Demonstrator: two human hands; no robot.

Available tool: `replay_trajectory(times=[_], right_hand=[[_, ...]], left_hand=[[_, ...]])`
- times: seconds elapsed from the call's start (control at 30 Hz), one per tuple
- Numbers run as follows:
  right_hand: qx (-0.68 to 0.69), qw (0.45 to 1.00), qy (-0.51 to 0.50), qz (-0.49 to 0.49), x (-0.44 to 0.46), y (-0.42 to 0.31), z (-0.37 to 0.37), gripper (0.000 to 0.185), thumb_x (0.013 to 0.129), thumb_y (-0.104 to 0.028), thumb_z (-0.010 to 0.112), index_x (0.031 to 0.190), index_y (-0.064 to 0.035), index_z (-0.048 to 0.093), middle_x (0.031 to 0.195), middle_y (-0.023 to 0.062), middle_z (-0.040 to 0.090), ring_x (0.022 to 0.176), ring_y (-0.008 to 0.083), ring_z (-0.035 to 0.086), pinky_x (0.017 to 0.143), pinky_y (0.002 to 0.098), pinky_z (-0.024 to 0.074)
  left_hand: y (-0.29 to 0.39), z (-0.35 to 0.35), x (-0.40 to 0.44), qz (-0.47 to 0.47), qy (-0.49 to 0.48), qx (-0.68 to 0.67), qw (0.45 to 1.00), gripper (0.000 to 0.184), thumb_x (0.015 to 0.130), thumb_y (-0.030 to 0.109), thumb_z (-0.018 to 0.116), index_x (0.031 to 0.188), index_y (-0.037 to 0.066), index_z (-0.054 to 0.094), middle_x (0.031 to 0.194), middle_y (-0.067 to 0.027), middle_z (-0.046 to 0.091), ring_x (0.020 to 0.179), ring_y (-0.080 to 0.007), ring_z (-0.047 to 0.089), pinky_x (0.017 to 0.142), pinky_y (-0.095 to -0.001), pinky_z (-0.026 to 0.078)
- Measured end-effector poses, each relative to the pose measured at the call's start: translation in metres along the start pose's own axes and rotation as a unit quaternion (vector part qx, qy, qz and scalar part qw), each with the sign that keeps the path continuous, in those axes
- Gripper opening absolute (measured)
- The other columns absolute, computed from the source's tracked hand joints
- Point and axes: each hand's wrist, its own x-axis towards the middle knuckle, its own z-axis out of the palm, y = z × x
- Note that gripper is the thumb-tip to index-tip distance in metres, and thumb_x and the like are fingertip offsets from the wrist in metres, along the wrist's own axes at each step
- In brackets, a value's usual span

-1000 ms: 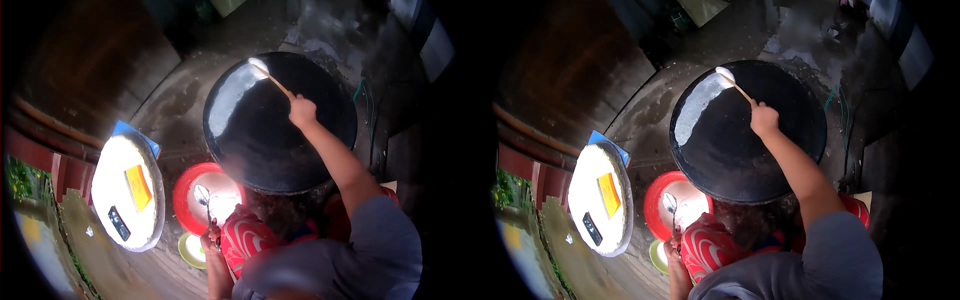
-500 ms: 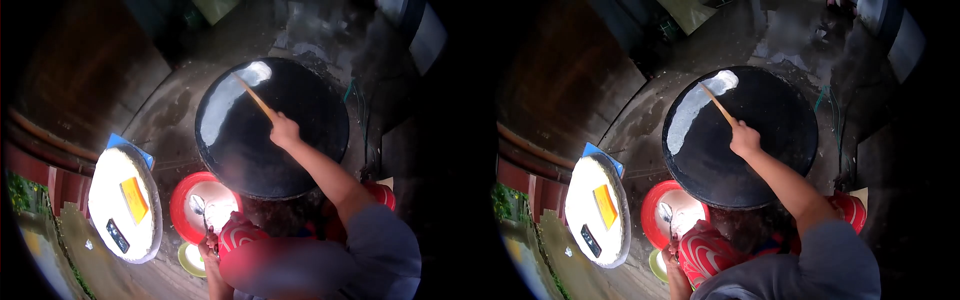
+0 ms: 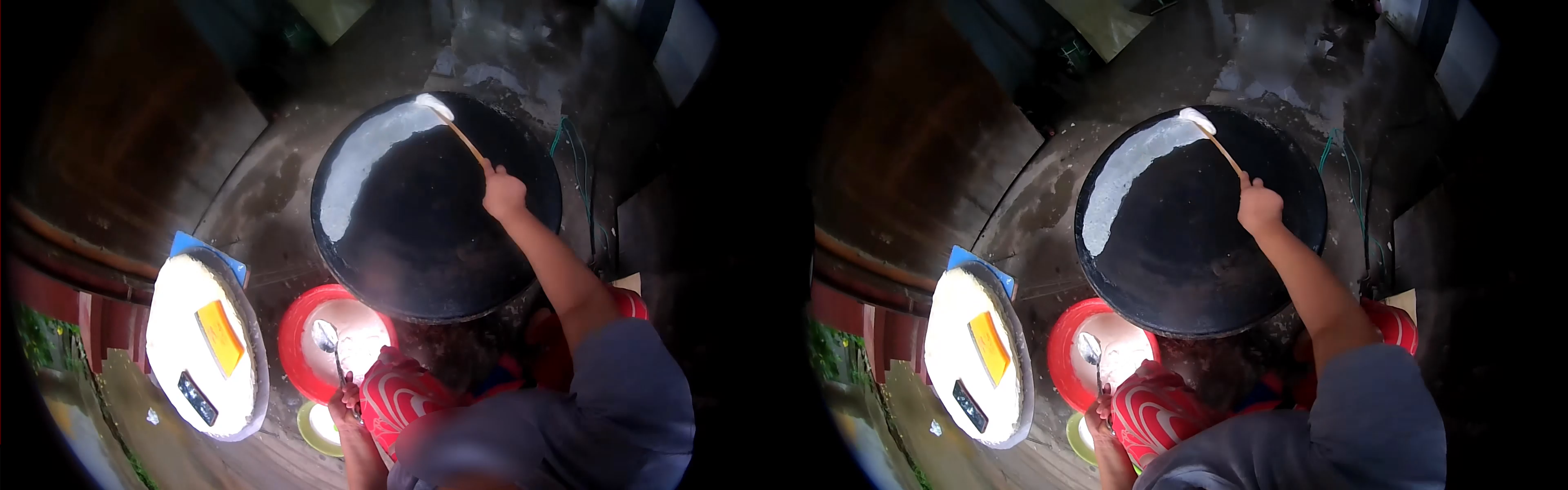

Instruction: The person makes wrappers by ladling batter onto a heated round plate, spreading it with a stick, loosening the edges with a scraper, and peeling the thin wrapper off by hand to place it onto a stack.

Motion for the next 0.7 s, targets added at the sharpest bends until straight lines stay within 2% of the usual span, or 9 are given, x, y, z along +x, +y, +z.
replay_trajectory(times=[0.1,0.23,0.27,0.37,0.43,0.5,0.53,0.57,0.7], right_hand=[[0.096,0.992,-0.039,0.073,-0.03,-0.022,-0.027,0.063,0.071,-0.013,0.059,0.13,-0.0056,0.039,0.101,0.0155,0.054,0.087,0.0295,0.062,0.072,0.0397,0.0508],[0.014,0.994,0.062,-0.088,0.016,-0.046,0.019,0.044,0.079,-0.011,0.048,0.123,-0.0018,0.046,0.094,0.0129,0.057,0.072,0.0275,0.063,0.058,0.0376,0.0512],[-0.028,0.994,0.094,-0.055,0.032,-0.033,0.021,0.036,0.082,-0.01,0.042,0.116,-0.0008,0.05,0.09,0.0119,0.058,0.066,0.0262,0.063,0.053,0.0367,0.0503],[0.011,0.999,0.044,0.001,0.007,0.012,-0.002,0.048,0.079,-0.01,0.051,0.126,-0.0019,0.041,0.096,0.0126,0.057,0.069,0.0269,0.063,0.056,0.0365,0.0517],[0.042,0.998,0.012,0.041,-0.062,-0.01,-0.019,0.063,0.075,-0.011,0.056,0.133,-0.0022,0.032,0.097,0.0133,0.055,0.07,0.0269,0.063,0.058,0.0352,0.0518],[0.03,0.997,-0.028,-0.061,-0.071,-0.026,-0.014,0.067,0.073,-0.012,0.058,0.134,-0.0018,0.032,0.096,0.0137,0.054,0.07,0.0267,0.063,0.058,0.034,0.0513],[0.008,0.996,0.006,-0.093,-0.06,-0.024,-0.004,0.062,0.073,-0.011,0.057,0.131,-0.0015,0.037,0.095,0.0137,0.054,0.069,0.0269,0.062,0.057,0.0337,0.0507],[-0.018,0.996,0.04,-0.077,-0.041,-0.013,0.007,0.059,0.073,-0.011,0.057,0.128,-0.0008,0.04,0.094,0.0133,0.054,0.068,0.027,0.062,0.057,0.0335,0.0509],[0.008,0.999,0.014,0.036,-0.029,0.026,-0.01,0.063,0.072,-0.011,0.059,0.13,0.0,0.037,0.1,0.0141,0.053,0.073,0.0275,0.063,0.06,0.035,0.0518]], left_hand=[[-0.005,0.002,0.003,0.018,0.016,-0.004,1.0,0.03,0.091,0.011,0.034,0.108,-0.009,0.049,0.068,-0.0046,0.047,0.047,-0.0126,0.037,0.042,-0.0247,0.035],[0.001,-0.009,0.006,0.017,0.007,0.027,0.999,0.03,0.092,0.011,0.034,0.108,-0.008,0.05,0.067,-0.005,0.047,0.047,-0.0132,0.037,0.043,-0.0252,0.035],[0.0,-0.005,0.005,0.003,0.006,0.014,1.0,0.03,0.091,0.011,0.034,0.108,-0.008,0.05,0.067,-0.0047,0.047,0.047,-0.0132,0.037,0.043,-0.0254,0.035],[-0.003,0.007,-0.002,-0.013,0.019,-0.015,1.0,0.029,0.091,0.01,0.035,0.108,-0.007,0.05,0.068,-0.0042,0.048,0.048,-0.0128,0.038,0.044,-0.0254,0.035],[0.004,-0.004,0.002,-0.023,-0.014,0.013,1.0,0.029,0.091,0.01,0.035,0.108,-0.009,0.05,0.068,-0.0047,0.048,0.049,-0.0127,0.038,0.045,-0.0254,0.035],[0.006,-0.005,0.004,-0.004,0.012,0.011,1.0,0.029,0.09,0.01,0.036,0.108,-0.009,0.049,0.068,-0.0049,0.048,0.049,-0.0125,0.038,0.044,-0.025,0.036],[0.005,-0.002,0.004,0.001,0.025,0.016,1.0,0.029,0.09,0.009,0.036,0.108,-0.009,0.049,0.067,-0.0047,0.048,0.048,-0.0123,0.038,0.044,-0.0248,0.036],[0.004,0.0,0.004,0.006,0.037,0.022,0.999,0.029,0.09,0.009,0.035,0.108,-0.008,0.049,0.067,-0.0045,0.047,0.048,-0.0122,0.038,0.044,-0.0246,0.036],[0.004,0.007,0.0,-0.009,0.03,0.015,0.999,0.028,0.09,0.009,0.035,0.108,-0.008,0.048,0.068,-0.0044,0.047,0.048,-0.012,0.039,0.043,-0.0239,0.036]])
